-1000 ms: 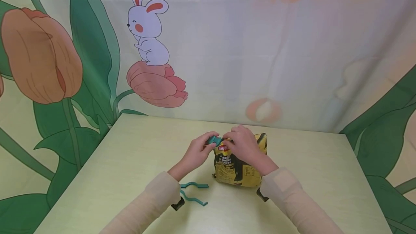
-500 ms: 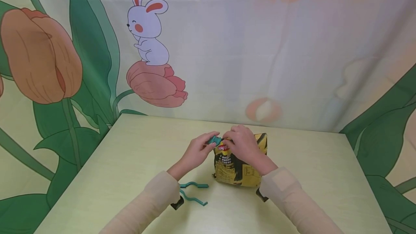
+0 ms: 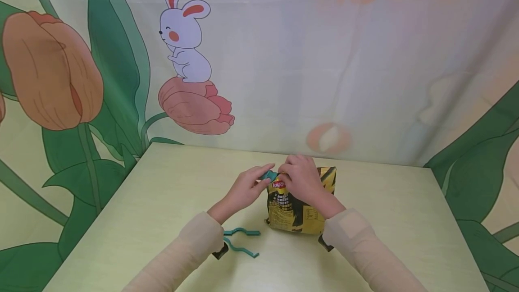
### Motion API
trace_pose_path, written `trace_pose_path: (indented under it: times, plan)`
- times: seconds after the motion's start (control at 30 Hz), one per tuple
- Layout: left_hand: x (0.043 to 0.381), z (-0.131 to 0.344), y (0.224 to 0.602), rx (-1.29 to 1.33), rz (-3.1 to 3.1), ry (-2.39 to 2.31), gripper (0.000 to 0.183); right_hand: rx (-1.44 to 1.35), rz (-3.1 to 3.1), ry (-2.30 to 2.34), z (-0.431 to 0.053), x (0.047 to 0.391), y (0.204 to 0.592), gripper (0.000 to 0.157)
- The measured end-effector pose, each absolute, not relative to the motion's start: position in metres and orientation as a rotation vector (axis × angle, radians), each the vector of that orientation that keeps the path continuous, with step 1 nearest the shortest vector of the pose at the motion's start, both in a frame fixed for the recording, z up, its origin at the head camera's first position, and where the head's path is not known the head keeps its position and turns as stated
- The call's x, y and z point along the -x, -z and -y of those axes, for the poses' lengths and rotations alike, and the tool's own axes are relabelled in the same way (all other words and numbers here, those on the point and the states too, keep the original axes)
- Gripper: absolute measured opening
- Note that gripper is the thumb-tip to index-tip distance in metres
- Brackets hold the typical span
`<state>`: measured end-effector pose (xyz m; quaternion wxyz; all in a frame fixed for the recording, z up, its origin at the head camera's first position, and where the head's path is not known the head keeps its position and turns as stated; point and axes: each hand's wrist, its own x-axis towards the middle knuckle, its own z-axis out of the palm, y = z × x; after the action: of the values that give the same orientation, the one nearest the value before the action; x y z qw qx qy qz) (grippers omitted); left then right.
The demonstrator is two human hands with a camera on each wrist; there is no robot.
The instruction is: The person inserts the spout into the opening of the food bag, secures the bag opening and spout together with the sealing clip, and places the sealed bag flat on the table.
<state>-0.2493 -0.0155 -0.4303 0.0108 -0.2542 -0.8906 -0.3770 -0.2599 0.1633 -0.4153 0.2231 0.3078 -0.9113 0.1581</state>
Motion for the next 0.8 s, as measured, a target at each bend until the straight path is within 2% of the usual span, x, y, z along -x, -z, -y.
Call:
trace_pose_path:
  times: [0.33, 0.8]
  plan:
    - [0.242, 0.03, 0.442, 0.678, 2.635, 1.371, 0.048, -0.852, 2.511, -0.423, -0.165, 0.261, 0.416, 0.006]
    - [0.237, 0.046, 0.465, 0.643, 2.644, 1.365, 0.048, -0.843, 2.514, -0.44, -0.165, 0.262, 0.417, 0.006]
